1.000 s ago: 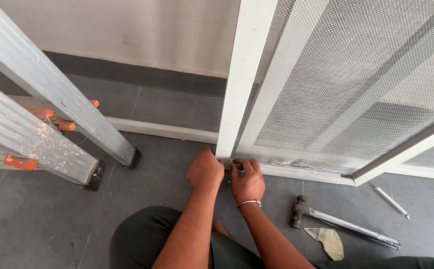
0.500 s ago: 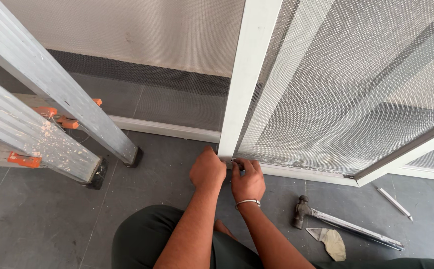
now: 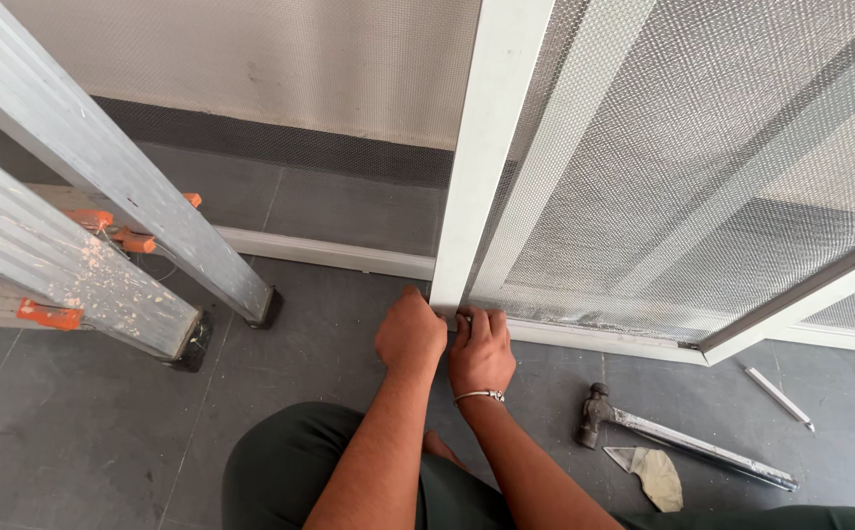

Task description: The person sits on the floor assembling an insect screen window frame. They press and fit white plastic trim strips into the frame's edge channel, tap them in with a hammer, cut a strip to length with a utility knife, and press the frame sections together.

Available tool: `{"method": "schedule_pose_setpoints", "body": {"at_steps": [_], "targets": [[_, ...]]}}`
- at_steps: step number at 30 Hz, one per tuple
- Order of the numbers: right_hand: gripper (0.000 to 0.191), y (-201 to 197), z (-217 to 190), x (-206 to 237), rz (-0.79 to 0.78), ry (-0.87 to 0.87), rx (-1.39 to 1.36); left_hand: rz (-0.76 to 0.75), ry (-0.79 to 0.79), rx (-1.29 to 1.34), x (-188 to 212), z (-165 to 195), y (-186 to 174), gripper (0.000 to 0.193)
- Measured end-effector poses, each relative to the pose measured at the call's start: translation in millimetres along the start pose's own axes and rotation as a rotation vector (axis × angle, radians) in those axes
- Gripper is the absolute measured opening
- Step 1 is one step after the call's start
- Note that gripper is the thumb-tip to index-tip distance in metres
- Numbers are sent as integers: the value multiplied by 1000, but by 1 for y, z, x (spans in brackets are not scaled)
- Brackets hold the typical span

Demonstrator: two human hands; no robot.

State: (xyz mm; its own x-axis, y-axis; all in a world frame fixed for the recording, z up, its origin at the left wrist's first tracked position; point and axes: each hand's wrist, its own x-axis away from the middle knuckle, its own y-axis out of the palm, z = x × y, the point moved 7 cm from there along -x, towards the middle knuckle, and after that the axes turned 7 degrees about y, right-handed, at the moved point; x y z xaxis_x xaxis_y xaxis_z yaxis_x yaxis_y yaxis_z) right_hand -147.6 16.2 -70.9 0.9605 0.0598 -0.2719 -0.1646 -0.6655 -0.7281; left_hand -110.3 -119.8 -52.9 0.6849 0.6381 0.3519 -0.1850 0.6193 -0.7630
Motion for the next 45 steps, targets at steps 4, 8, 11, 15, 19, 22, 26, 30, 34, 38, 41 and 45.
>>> {"method": "schedule_pose_setpoints", "body": {"at_steps": [4, 8, 11, 15, 19, 22, 26, 30, 34, 38, 41, 45], "targets": [[12, -2, 11, -4, -24, 47, -190, 3, -10, 0, -1, -1, 0, 34], [14, -9, 22, -5, -60, 116, -224, 21, 0, -2, -2, -2, 1, 35], [12, -11, 19, -6, -92, 96, -198, 31, 11, -4, -2, -2, 2, 34], [13, -20, 13, -7, -25, 126, -91, 32, 17, -11, -4, -3, 4, 35], [17, -24, 8, -7, -27, 176, -1, 39, 25, -5, -4, -3, 4, 36], [16, -19, 7, -8, -55, 217, 42, 30, 39, -9, -2, -1, 4, 37], [16, -12, 11, -11, -110, 216, -96, 21, 12, -40, 5, 2, -4, 47], [25, 0, 45, -6, -371, 564, -616, -4, -11, -72, 15, 3, -17, 52], [32, 6, 61, 9, -690, 890, -1040, -224, -28, 123, 26, 4, -7, 32], [31, 2, 53, 8, -783, 836, -1103, -237, 85, 325, 31, 16, -2, 26], [30, -2, 48, 4, -805, 793, -1067, -201, 110, 314, 31, 18, -1, 25], [30, -18, 50, -7, -690, 697, -827, -181, 161, 278, 33, 24, 1, 25]]}}
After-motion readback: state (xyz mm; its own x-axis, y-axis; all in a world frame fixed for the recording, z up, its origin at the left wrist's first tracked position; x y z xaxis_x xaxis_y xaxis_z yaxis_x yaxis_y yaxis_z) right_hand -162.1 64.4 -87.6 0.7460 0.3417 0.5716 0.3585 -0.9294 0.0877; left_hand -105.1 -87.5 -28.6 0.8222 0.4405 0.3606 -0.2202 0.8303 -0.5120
